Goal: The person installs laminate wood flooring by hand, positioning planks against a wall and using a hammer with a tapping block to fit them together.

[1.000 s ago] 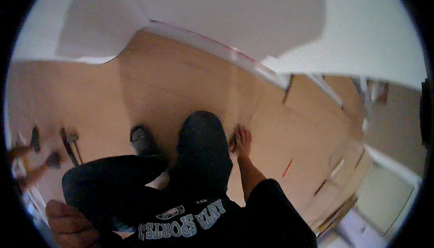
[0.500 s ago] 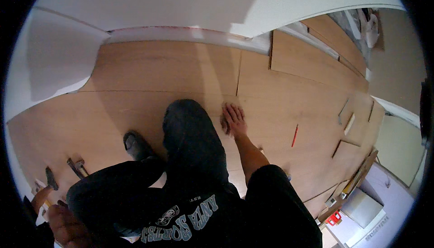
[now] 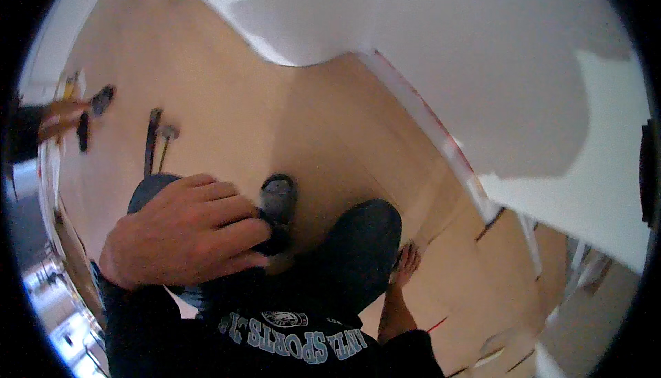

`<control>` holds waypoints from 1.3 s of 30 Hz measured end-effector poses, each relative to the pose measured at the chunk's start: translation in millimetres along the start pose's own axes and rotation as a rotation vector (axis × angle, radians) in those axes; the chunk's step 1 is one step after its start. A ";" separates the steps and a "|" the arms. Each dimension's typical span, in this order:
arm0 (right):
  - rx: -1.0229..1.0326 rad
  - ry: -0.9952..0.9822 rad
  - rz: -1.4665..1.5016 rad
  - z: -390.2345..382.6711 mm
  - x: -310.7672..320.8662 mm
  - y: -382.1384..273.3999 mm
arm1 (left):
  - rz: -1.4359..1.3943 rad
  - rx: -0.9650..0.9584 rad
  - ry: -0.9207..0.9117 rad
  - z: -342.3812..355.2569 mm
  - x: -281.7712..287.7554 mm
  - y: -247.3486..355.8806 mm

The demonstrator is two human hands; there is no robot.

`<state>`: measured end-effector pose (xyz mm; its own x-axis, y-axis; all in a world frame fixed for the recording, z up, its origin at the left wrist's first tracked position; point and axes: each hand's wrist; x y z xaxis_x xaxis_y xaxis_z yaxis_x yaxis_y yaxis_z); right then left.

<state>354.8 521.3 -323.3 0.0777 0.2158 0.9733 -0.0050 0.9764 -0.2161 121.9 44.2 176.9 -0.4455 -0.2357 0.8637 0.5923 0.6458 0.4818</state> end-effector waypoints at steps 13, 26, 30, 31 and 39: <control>-0.051 0.020 0.524 254.5 -14.1 -83.4 | -0.013 -0.085 0.015 -79.1 -33.9 -101.1; 0.155 -0.083 0.071 554.5 -125.3 -347.1 | -0.100 0.095 0.014 -70.7 -18.1 -120.5; 0.268 0.149 -0.134 545.1 -141.0 -345.1 | -0.120 0.165 -0.070 -53.7 -4.2 -138.7; 0.266 0.187 -0.133 545.9 -143.4 -342.2 | -0.123 0.173 -0.092 -49.9 -1.3 -146.2; 0.099 0.041 0.048 555.3 -143.6 -334.2 | -0.158 0.156 -0.115 -35.2 -10.3 -177.5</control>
Point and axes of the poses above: each hand's wrist, its own z-axis towards the middle knuckle, its own x-axis out of the back of the hand, y = z × x, and after that the axes turned 5 degrees about -x, right-handed
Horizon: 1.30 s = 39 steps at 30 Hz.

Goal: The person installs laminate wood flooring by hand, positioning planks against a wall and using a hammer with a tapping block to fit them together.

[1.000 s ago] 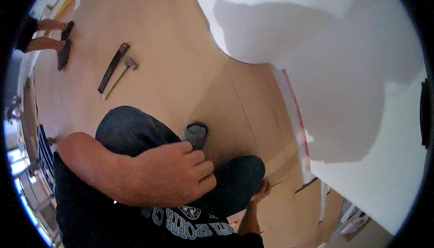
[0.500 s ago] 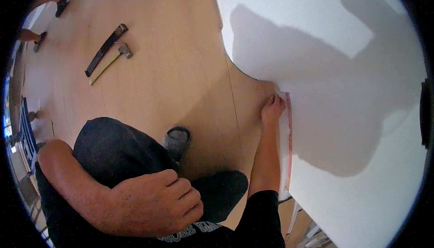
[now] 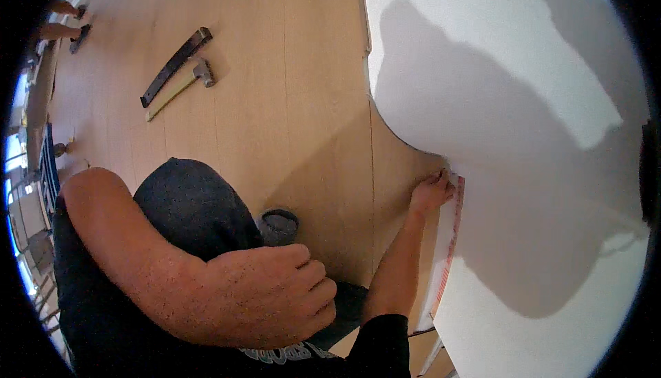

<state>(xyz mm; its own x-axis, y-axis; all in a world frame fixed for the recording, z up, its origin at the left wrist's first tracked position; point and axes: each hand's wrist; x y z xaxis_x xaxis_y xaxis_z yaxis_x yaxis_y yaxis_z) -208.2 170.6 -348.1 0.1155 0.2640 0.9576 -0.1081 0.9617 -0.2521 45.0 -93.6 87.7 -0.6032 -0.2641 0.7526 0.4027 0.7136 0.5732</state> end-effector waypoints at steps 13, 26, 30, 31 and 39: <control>0.129 -0.026 0.071 7.3 36.7 -0.4 | -0.068 -0.170 0.080 48.3 8.3 -34.6; 0.097 0.008 0.012 -4.4 16.6 2.3 | -0.007 -0.075 -0.164 91.1 -4.3 -49.3; -0.001 -0.060 0.139 4.4 15.4 -4.3 | 0.070 -0.071 -0.354 117.5 8.0 -58.5; -0.133 -0.081 0.250 6.2 15.8 -9.5 | 0.079 -0.087 -0.428 124.2 10.8 -55.6; -0.065 -0.007 0.087 -12.2 9.5 -23.0 | 0.160 -0.259 -0.109 100.7 -4.5 -7.9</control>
Point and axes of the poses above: each hand's wrist, its own z-axis towards the middle knuckle, its own x-axis out of the back of the hand, y = z × x, and after that the axes turned 5 degrees about -x, right-handed
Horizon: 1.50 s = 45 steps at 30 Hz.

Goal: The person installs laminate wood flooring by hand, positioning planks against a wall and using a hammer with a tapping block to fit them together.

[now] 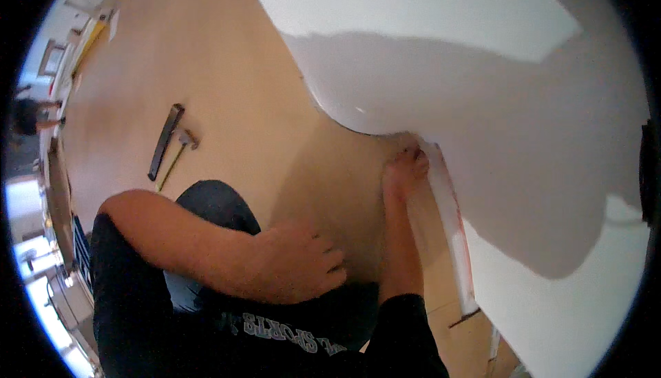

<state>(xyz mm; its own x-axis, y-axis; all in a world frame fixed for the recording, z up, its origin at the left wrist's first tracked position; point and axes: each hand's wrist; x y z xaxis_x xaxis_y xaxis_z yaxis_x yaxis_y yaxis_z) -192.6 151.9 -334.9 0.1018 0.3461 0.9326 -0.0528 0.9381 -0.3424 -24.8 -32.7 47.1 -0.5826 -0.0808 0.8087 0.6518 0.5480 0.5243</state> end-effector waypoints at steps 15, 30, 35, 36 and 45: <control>0.077 -0.343 -0.275 -277.3 134.3 224.0 | -0.113 -0.056 -0.126 -27.6 17.0 -22.6; -0.089 -0.332 -0.158 -320.5 78.3 233.2 | 0.095 0.380 -0.273 -4.2 -40.1 -6.9; 0.004 -0.219 -0.134 -318.8 45.1 199.3 | 0.130 0.310 -0.178 -45.7 -31.8 -1.5; 0.056 -0.178 -0.107 -317.8 31.4 211.0 | 0.100 0.326 -0.178 -48.0 -33.4 -1.4; 0.119 -0.023 -0.177 -340.3 36.1 199.9 | 0.133 0.200 -0.179 -73.5 -61.9 -32.6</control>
Point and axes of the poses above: each hand's wrist, its own z-axis towards the middle knuckle, its own x-axis out of the back of the hand, y = z × x, and after that the axes turned 5 degrees about -x, right-handed
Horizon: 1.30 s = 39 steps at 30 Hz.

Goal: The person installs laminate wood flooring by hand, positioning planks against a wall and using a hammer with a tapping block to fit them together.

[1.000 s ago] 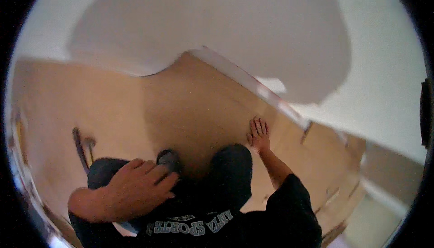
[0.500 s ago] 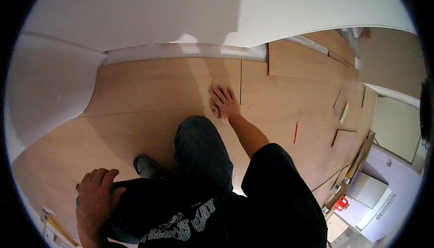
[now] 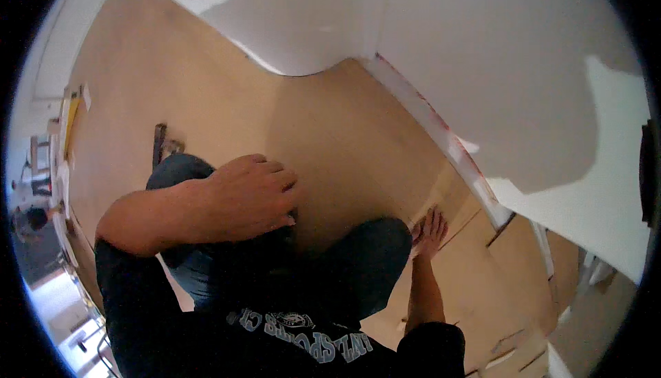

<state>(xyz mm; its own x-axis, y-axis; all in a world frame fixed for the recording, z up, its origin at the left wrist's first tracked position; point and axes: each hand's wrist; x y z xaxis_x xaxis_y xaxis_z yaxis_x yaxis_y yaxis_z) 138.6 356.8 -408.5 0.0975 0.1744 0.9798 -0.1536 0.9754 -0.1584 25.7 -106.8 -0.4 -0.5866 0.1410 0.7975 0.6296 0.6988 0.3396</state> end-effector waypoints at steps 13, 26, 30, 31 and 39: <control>0.007 -0.023 -0.084 -0.4 -24.7 -1.8 | 0.015 -0.046 -0.055 9.0 -25.3 -4.0; 0.069 0.013 -0.097 9.3 12.3 7.8 | -0.033 -0.097 -0.056 5.1 -4.8 4.6; 0.047 0.025 -0.066 4.5 12.0 6.6 | -0.068 -0.086 -0.073 7.2 0.1 -1.1; 0.080 0.075 -0.054 4.4 8.4 21.0 | -0.079 -0.081 -0.085 16.8 1.7 -1.8; -0.193 -0.180 0.121 -13.5 -1.0 50.9 | -0.147 0.035 -0.030 18.9 16.4 -3.5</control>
<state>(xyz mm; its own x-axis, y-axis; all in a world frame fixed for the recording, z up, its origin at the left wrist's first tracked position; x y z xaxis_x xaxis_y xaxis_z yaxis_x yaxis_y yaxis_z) 143.9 408.2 -419.1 -0.0889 0.2812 0.9555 0.0381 0.9596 -0.2788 4.2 -93.6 2.0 -0.6866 0.0558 0.7249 0.5179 0.7373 0.4337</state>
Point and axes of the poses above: each hand's wrist, its own z-axis towards the middle knuckle, its own x-axis out of the back of the hand, y = z × x, and after that the axes turned 5 degrees about -x, right-handed
